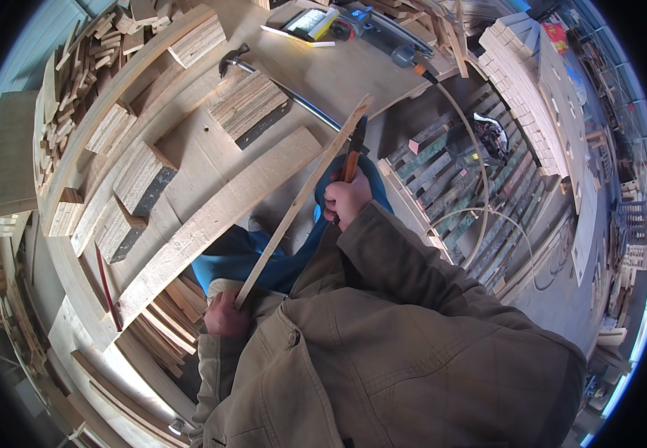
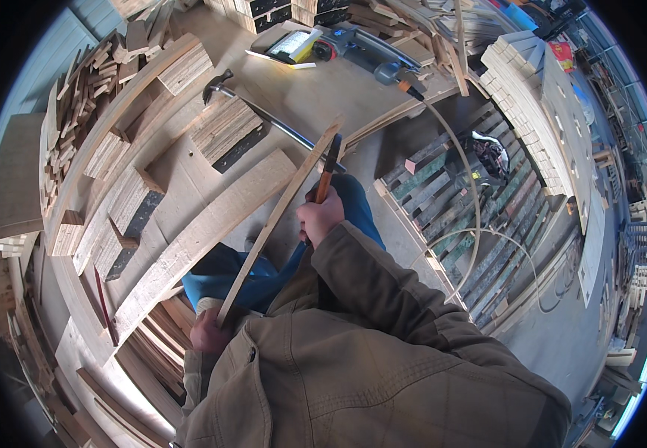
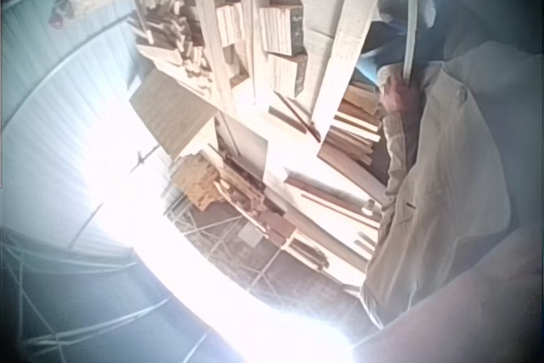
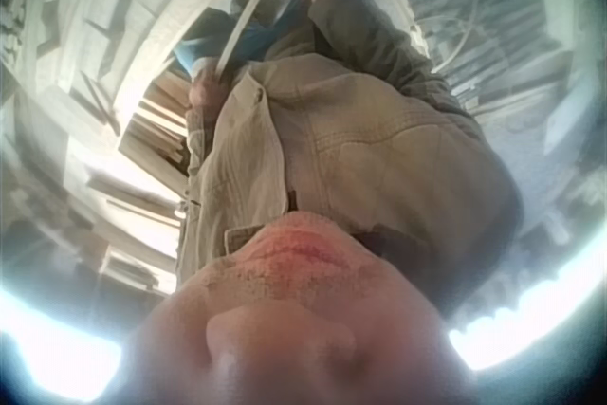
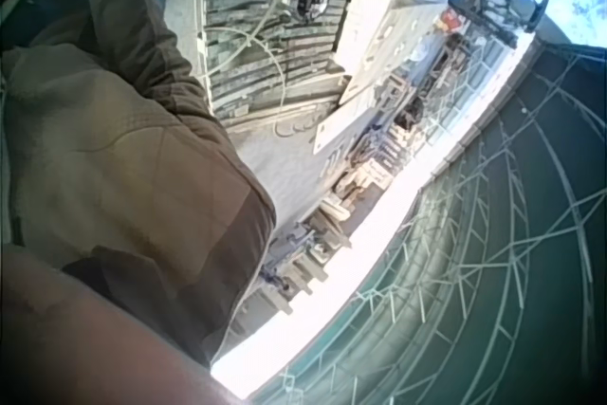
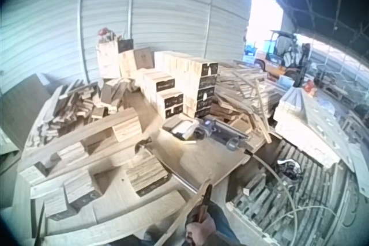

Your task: The person uses a hammer and chisel to mark and shape a thin wooden strip on a workbench. They repeatedly strike the chisel to remove material along the edge of the strip, then inspect the shaped edge. The workbench is cluttered with stacks of wood pieces and tools.

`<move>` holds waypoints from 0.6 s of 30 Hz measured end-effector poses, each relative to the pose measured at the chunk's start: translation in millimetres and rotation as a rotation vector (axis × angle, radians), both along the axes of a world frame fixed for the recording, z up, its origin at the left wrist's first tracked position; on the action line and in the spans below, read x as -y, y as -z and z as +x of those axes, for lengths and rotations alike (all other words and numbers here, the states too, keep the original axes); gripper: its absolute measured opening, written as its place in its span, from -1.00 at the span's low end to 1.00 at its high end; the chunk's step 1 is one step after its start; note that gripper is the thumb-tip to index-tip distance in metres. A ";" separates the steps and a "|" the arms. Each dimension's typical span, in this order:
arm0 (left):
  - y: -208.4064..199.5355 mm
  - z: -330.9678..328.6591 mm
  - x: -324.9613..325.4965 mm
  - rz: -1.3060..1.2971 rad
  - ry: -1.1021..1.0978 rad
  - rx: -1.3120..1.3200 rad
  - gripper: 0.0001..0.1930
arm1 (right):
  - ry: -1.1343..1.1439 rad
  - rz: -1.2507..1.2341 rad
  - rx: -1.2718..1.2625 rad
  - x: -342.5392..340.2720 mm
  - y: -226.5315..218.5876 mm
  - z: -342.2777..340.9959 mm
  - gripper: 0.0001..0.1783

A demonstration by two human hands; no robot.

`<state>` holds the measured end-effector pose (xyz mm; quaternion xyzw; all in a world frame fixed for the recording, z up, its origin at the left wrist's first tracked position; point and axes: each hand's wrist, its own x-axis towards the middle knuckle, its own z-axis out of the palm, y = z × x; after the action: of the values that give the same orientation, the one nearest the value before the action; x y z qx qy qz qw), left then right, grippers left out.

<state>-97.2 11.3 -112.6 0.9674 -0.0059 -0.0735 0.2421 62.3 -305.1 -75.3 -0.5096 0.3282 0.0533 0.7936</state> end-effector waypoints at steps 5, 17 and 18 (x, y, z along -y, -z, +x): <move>0.0 0.9 0.7 -0.002 -0.003 0.020 -0.69 | -0.012 -0.003 -0.005 -0.4 -3.0 1.2 -0.64; 3.2 2.8 1.3 -0.031 -0.030 0.053 -0.72 | -0.026 0.001 0.004 1.1 -3.2 6.0 -0.62; 4.1 2.9 1.3 -0.029 -0.031 0.061 -0.72 | -0.033 -0.001 0.007 0.9 -3.3 5.9 -0.61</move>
<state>-94.3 10.0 -116.7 0.9656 0.0007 -0.0402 0.2571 68.2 -306.0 -72.0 -0.5155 0.3172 0.0643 0.7934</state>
